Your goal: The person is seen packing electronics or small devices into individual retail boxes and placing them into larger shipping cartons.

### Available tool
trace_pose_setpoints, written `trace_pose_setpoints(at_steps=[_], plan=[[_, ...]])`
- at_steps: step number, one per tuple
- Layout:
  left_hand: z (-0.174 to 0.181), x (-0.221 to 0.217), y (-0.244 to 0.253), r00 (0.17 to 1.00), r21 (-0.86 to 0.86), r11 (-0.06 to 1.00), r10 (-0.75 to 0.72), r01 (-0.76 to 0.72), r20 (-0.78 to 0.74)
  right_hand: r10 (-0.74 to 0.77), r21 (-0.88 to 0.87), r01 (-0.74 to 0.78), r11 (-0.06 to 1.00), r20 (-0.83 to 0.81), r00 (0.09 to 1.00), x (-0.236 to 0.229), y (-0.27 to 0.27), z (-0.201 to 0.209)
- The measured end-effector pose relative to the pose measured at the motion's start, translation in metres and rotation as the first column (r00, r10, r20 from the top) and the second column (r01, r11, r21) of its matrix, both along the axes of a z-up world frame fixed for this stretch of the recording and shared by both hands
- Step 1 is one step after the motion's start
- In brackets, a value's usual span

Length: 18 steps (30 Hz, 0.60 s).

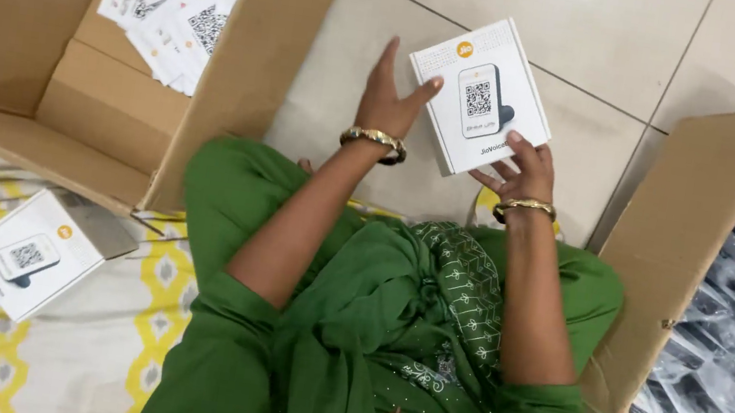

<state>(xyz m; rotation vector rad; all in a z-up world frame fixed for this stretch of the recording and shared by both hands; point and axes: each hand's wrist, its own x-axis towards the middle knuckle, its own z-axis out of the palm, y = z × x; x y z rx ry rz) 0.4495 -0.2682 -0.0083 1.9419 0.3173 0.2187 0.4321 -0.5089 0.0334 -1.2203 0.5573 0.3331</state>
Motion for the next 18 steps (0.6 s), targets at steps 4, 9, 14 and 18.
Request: trace_pose_setpoints(at_steps=[4, 9, 14, 18], plan=[[-0.047, -0.008, -0.024, 0.965, -0.098, 0.980, -0.191, 0.176, -0.179, -0.172, 0.077, 0.189, 0.979, -0.185, 0.967, -0.014, -0.022, -0.067], [-0.081, -0.007, -0.023, 0.903, -0.170, 0.928, -0.365, 0.332, -0.229, -0.185, 0.212, 0.229, 0.950, -0.210, 0.960, -0.031, -0.027, -0.099], [-0.073, -0.006, -0.022, 0.880, -0.142, 0.926, -0.376, 0.349, -0.290, -0.166, 0.239, 0.243, 0.940, -0.303, 0.939, -0.043, -0.020, -0.105], [-0.070, -0.007, -0.018, 0.873, -0.164, 0.937, -0.347, 0.309, -0.342, -0.134, 0.208, 0.215, 0.954, -0.346, 0.929, -0.057, -0.006, -0.102]])
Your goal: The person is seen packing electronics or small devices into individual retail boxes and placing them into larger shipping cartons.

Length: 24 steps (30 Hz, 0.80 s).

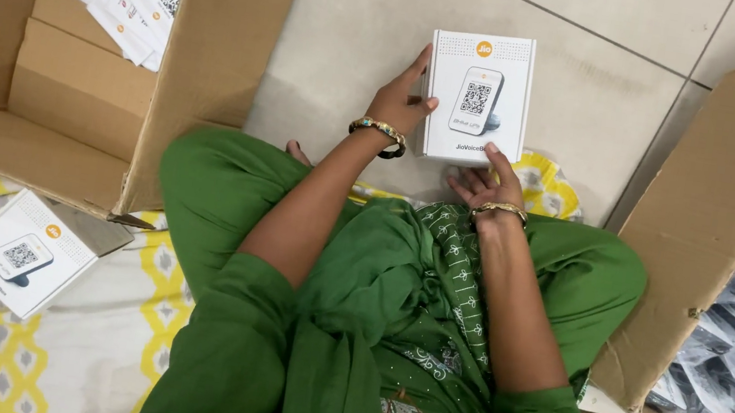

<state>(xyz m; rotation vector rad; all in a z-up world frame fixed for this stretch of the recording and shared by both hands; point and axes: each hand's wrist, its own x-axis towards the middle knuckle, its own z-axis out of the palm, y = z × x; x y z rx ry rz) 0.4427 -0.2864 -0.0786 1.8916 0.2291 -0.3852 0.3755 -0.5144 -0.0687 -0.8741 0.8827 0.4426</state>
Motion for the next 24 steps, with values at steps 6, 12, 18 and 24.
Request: trace_pose_setpoints(at_steps=[6, 12, 18, 24], plan=[[0.014, 0.005, 0.004, 0.994, -0.014, 0.998, 0.067, -0.069, -0.084, -0.006, -0.107, -0.018, 0.994, -0.216, 0.976, -0.036, 0.003, 0.014], [-0.015, 0.003, 0.002, 0.996, 0.025, 0.999, 0.030, -0.032, 0.088, -0.192, -0.075, 0.186, 0.980, -0.079, 0.978, -0.054, -0.029, 0.041], [0.027, -0.002, 0.000, 0.993, 0.268, 0.961, -0.091, 0.069, 0.072, -0.323, -0.086, 0.338, 0.937, 0.152, 0.934, -0.013, -0.003, 0.158], [0.011, -0.005, -0.002, 0.966, 0.289, 0.956, -0.115, 0.045, 0.231, -0.101, -0.147, 0.194, 0.970, 0.483, 0.870, 0.068, 0.036, 0.233]])
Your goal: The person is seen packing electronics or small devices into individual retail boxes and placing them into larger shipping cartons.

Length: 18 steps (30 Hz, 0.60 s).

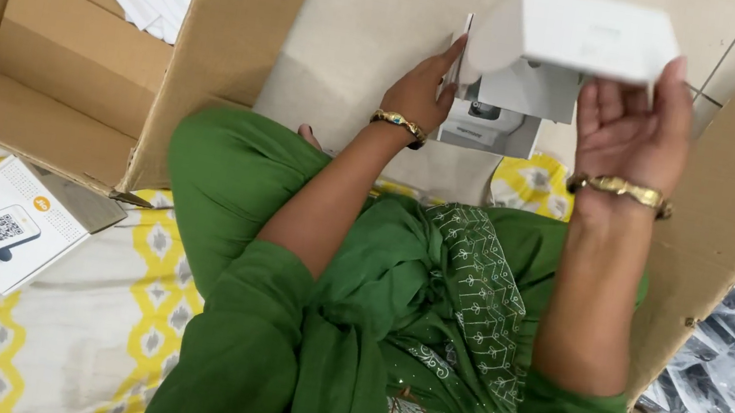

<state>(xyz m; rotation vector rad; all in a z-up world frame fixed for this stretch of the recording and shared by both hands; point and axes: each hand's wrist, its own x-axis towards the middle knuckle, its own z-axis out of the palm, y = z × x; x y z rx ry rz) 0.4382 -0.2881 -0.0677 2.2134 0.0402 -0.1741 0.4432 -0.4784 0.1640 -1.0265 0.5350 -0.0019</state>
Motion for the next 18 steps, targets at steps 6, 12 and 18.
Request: trace_pose_setpoints(at_steps=[6, 12, 18], plan=[[0.023, -0.002, 0.002, 0.998, -0.027, 1.000, -0.007, 0.005, -0.062, 0.449, -0.765, -0.079, 0.639, 0.288, 0.846, 0.134, -0.073, -0.120], [0.013, 0.001, -0.003, 0.994, -0.036, 0.999, -0.007, 0.003, -0.107, 0.810, -0.995, -0.045, -0.090, -0.100, 0.578, 0.064, -0.019, -0.091], [0.042, -0.005, -0.002, 0.968, -0.055, 0.988, -0.156, 0.147, -0.199, 0.803, -0.916, 0.148, -0.372, -0.238, 0.546, 0.000, -0.017, -0.139]])
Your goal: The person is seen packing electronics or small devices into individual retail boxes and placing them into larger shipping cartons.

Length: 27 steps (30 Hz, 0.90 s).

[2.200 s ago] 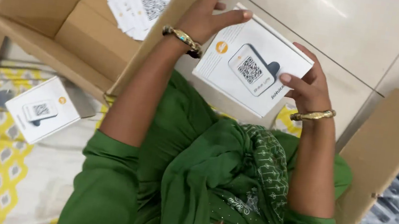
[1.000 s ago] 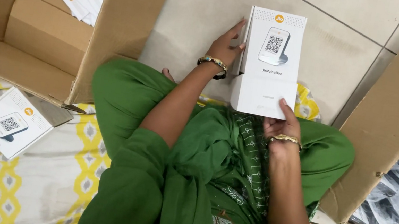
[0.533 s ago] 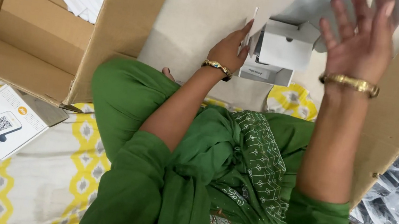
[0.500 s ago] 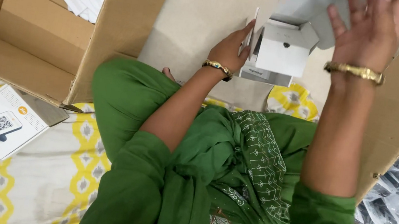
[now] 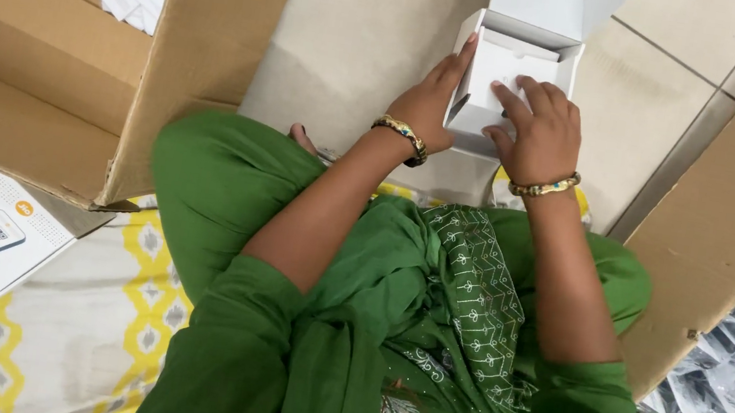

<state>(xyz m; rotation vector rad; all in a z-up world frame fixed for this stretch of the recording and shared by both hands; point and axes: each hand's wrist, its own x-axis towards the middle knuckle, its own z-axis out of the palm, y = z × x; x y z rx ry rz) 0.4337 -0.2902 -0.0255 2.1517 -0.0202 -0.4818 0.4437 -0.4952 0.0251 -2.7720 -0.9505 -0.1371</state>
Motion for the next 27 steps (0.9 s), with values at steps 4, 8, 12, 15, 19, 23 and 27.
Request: trace_pose_setpoints(at_steps=[4, 8, 12, 15, 19, 23, 27], plan=[[0.004, -0.004, -0.003, 0.994, 0.061, 0.996, -0.067, 0.072, -0.084, -0.094, -0.005, 0.094, 0.996, 0.063, 0.994, -0.002, 0.005, -0.028], [-0.002, -0.010, -0.003, 0.994, 0.053, 0.993, -0.100, 0.103, -0.048, -0.185, -0.021, 0.185, 0.982, -0.001, 0.983, -0.007, 0.004, -0.054], [-0.004, -0.013, -0.005, 0.994, 0.020, 0.994, -0.108, 0.108, 0.016, -0.248, -0.047, 0.244, 0.969, -0.206, 0.947, -0.010, 0.001, -0.057], [-0.006, -0.014, -0.002, 0.994, 0.020, 0.995, -0.101, 0.100, 0.051, -0.218, -0.098, 0.210, 0.973, -0.091, 0.972, -0.009, 0.009, -0.030], [0.000, -0.014, -0.003, 0.995, 0.042, 0.994, -0.097, 0.097, 0.006, -0.325, -0.273, 0.232, 0.934, -0.371, 0.870, -0.005, 0.018, -0.013], [-0.003, -0.017, -0.002, 0.993, 0.033, 0.993, -0.110, 0.109, 0.046, -0.251, -0.331, 0.201, 0.922, -0.113, 0.961, -0.004, 0.018, -0.044], [0.000, -0.016, -0.001, 0.991, 0.060, 0.991, -0.124, 0.121, 0.053, -0.257, -0.286, 0.200, 0.937, -0.178, 0.950, 0.009, 0.017, -0.046]])
